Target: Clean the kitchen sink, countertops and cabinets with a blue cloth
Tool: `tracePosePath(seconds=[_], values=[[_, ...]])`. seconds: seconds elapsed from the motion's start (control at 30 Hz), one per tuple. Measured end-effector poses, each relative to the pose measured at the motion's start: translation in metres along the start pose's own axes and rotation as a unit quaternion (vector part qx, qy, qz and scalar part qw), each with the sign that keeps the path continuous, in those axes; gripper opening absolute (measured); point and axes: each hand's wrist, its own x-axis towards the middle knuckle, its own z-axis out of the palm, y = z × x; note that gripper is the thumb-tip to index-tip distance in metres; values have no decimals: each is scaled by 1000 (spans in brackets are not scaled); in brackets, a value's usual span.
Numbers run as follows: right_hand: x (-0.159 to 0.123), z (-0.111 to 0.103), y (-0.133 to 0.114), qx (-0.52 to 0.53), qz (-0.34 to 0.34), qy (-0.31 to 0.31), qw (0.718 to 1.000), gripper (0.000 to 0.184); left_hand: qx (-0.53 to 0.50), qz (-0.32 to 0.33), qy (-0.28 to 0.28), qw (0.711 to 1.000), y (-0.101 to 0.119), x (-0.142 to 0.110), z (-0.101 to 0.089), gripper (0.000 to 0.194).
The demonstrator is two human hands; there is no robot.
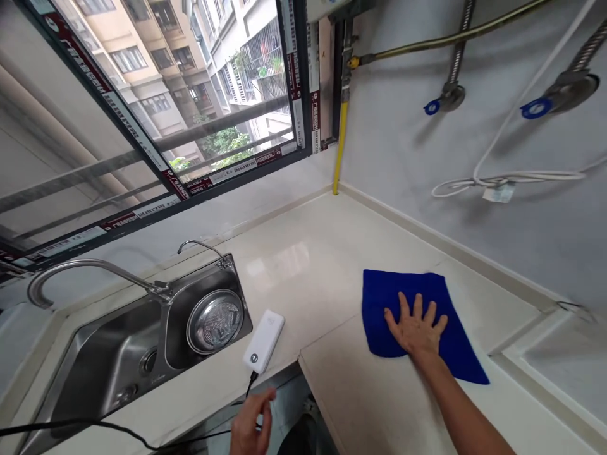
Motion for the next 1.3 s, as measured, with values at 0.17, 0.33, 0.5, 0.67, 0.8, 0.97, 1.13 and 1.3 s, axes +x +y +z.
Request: tracePosePath(seconds=[0.17,0.33,0.5,0.67,0.8,0.97,1.13,1.3], values=[[-86,-13,-32,37,-137,80,987,64,0,-62,31,998,0,30,-14,31],[-176,-27,-38,88,-308,97,942,68,-45,45,5,998,12,30,10,27],[-196,-33,-27,54,-408,105,905,69,-71,85,18,994,11,45,19,29],[-149,-24,-36,84,-346,88,930,60,-143,66,-23,987,24,91,27,30],[-100,-13,-59,135,-253,115,951,57,-186,87,-95,974,53,125,56,33],[-47,-16,-95,215,-132,140,957,51,-182,114,-210,954,78,182,109,41],[-26,-27,-98,234,-99,155,955,47,-146,-18,-281,948,77,232,173,55],[-33,-37,-71,289,-53,185,938,53,-69,89,-241,964,62,244,219,60]])
